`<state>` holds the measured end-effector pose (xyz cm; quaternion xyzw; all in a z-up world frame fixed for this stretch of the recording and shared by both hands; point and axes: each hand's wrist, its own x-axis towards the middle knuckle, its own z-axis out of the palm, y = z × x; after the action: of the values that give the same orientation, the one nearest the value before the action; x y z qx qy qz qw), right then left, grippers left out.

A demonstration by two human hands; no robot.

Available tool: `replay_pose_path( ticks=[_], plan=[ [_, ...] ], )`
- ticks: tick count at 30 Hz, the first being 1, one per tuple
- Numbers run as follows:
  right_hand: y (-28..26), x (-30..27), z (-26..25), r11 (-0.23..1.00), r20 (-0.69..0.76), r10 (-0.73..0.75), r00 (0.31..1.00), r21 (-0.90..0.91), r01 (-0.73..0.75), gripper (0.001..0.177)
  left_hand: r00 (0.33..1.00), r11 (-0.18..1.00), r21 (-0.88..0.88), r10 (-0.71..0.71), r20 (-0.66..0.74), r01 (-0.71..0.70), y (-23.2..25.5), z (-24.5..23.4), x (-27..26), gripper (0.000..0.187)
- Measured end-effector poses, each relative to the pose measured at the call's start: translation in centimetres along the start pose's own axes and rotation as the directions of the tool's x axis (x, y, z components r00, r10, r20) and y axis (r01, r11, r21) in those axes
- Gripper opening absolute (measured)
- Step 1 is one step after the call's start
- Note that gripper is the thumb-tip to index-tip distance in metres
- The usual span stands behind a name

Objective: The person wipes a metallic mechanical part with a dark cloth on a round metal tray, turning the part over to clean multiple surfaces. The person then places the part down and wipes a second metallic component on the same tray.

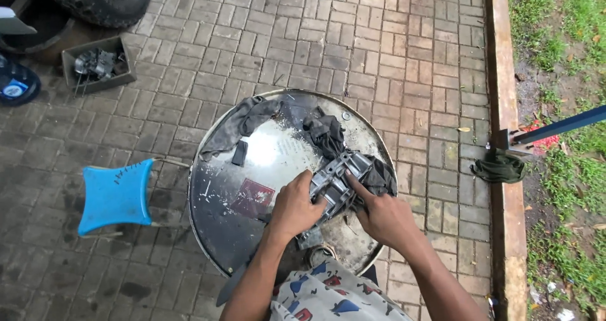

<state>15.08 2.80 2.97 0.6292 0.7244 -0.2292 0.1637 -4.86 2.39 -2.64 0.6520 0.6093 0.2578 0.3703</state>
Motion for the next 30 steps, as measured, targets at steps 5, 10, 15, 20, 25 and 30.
replay_pose_path(
  ticks=[5, 10, 15, 20, 25, 30],
  plan=[
    [0.2, -0.5, 0.1, 1.0, -0.015, 0.016, 1.0, -0.012, -0.017, 0.063, 1.0, 1.0, 0.012, 0.02, 0.021, -0.02, -0.7, -0.3, 0.5, 0.021],
    [-0.7, 0.1, 0.3, 0.999, -0.065, -0.01, 0.998, 0.045, 0.013, 0.06, 0.997, 0.998, 0.001, 0.064, 0.038, -0.064, -0.2, -0.9, 0.3, 0.019],
    [-0.4, -1.3, -0.5, 1.0, -0.035, 0.026, 0.999, 0.014, -0.026, 0.062, 0.999, 1.0, 0.011, 0.001, 0.041, -0.001, -0.4, -0.8, 0.3, 0.027],
    [-1.0, 0.4, -0.3, 0.998, -0.067, 0.054, 0.996, 0.041, -0.052, 0.066, 0.996, 1.0, 0.002, -0.023, 0.087, 0.022, 1.1, -1.6, 0.5, 0.027],
    [0.4, 1.4, 2.0, 0.991, -0.175, 0.024, 0.984, 0.134, -0.001, 0.063, 0.997, 0.998, 0.011, -0.065, 0.051, 0.064, 0.5, -1.4, 0.7, 0.026],
    [0.3, 2.3, 3.7, 0.916, -0.575, -0.019, 0.818, 0.318, 0.244, 0.038, 0.998, 0.999, -0.01, -0.049, 0.046, 0.05, 0.6, -1.6, 0.5, 0.025]
  ],
)
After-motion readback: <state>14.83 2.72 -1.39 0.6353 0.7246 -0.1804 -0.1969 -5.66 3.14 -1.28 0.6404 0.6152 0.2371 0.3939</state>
